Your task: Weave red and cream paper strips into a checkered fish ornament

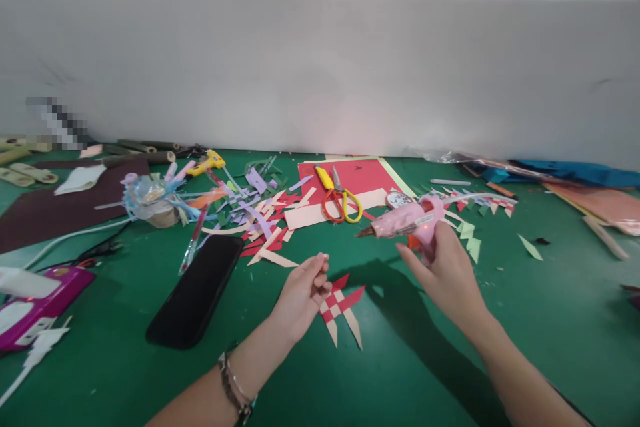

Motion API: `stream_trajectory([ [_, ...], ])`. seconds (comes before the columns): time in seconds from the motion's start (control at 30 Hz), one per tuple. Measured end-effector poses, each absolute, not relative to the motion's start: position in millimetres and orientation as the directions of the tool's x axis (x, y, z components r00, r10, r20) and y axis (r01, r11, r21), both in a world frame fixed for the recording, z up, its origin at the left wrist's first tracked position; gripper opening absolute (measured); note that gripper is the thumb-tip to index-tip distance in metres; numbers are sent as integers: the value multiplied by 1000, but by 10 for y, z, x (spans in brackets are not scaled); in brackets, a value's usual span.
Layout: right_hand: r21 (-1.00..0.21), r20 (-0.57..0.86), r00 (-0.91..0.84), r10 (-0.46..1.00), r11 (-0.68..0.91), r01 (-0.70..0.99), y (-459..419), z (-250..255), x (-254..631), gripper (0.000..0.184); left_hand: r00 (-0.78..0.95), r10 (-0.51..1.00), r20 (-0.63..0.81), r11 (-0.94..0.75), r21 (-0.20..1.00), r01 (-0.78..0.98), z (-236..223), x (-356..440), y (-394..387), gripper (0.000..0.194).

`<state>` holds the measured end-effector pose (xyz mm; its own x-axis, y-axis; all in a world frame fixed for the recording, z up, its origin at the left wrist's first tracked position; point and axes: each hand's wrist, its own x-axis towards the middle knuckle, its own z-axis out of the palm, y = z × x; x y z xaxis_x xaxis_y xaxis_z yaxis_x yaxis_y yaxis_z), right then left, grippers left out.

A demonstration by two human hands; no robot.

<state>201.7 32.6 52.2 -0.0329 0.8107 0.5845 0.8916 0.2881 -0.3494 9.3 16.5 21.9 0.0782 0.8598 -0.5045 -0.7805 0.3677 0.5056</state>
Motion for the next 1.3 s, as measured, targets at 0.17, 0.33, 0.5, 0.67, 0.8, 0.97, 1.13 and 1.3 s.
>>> stream_trajectory([
  [0.17,-348,571,-39,820,285,893,249,457,1960,35,109,859,-499,387,496,-777,231,91,164,16],
  [0.33,-276,621,-69,781,300,913,235,441,1940,30,94,865,-494,380,520,-765,239,66,155,16],
  [0.5,-189,645,-139,751,334,923,227,426,1909,28,85,872,-482,368,531,-764,243,71,124,19],
  [0.67,-196,642,-129,756,324,926,208,410,1892,26,66,863,-501,371,539,-756,256,77,115,17],
  [0.8,-226,630,-101,770,306,925,191,415,1886,26,49,837,-545,396,540,-743,263,66,118,14],
  [0.97,-264,610,-69,790,285,921,214,407,1893,27,28,819,-574,385,512,-768,247,45,150,9],
  [1.13,-253,610,-66,790,273,928,249,383,1907,27,11,813,-582,368,499,-784,237,45,181,14],
  [1.3,-255,604,-55,795,259,932,253,380,1919,28,8,814,-580,354,486,-799,219,44,184,20],
])
